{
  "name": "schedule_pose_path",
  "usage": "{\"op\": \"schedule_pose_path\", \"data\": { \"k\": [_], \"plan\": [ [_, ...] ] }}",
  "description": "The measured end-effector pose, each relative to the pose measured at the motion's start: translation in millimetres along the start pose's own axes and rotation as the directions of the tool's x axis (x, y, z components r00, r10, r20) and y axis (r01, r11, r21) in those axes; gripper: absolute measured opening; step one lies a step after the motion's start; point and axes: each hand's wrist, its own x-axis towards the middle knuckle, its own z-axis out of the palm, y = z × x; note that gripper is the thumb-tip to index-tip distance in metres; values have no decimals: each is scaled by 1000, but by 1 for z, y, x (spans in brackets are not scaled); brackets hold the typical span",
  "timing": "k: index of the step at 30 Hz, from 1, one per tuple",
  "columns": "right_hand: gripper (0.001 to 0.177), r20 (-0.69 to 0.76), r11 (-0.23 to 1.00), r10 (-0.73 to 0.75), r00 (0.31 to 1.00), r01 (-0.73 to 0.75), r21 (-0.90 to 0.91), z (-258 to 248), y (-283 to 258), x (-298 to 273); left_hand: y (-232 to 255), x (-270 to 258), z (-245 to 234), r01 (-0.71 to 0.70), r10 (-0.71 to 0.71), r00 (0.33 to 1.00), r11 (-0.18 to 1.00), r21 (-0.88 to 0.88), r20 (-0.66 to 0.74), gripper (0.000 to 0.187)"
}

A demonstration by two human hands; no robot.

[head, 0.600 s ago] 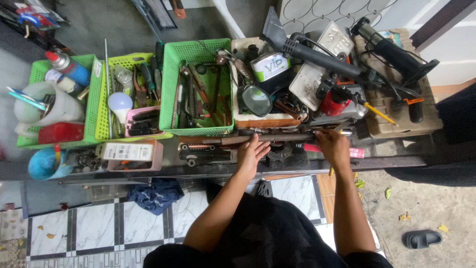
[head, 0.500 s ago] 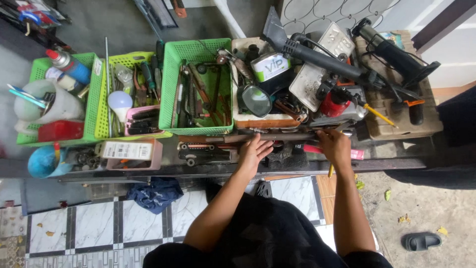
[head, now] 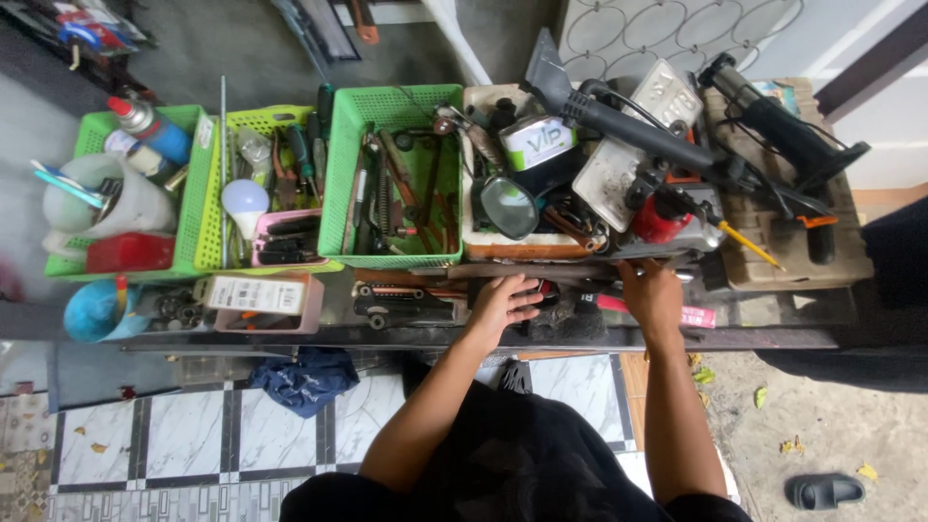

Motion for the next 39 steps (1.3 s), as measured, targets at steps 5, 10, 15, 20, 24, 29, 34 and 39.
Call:
{"op": "schedule_pose_path", "data": {
  "k": [5,10,15,20,24,29,34,39],
  "plan": [
    [42,166,984,162,973,-147,-101,-23,-40,-3,5,-2,-6,-2,0,1000,998,65,31,60],
    [52,67,934,77,995,-49,-353,-25,-78,-16,39,-34,-12,116,-132,989,969,219,62,66],
    [50,161,992,30,986,-9,-129,-21,-145,-24,53,-38,-61,-146,98,986,895,422,133,64],
    [38,205,993,-110,972,118,-27,-11,-224,-25,109,-53,-112,-256,372,928,640,724,0,58],
    [38,194,943,-308,931,272,192,8,-281,-18,155,-75,-139,-184,573,813,417,890,-101,58],
    [38,195,863,-484,853,429,267,54,-334,-7,162,-54,-194,-121,721,684,-37,992,110,64],
    [34,246,837,-528,813,450,311,112,-374,8,170,-45,-228,-46,728,660,-207,977,185,64],
    [92,776,955,-147,613,291,-50,195,-386,42,156,-25,-264,-1,680,718,-213,977,149,57]
  ]
}}
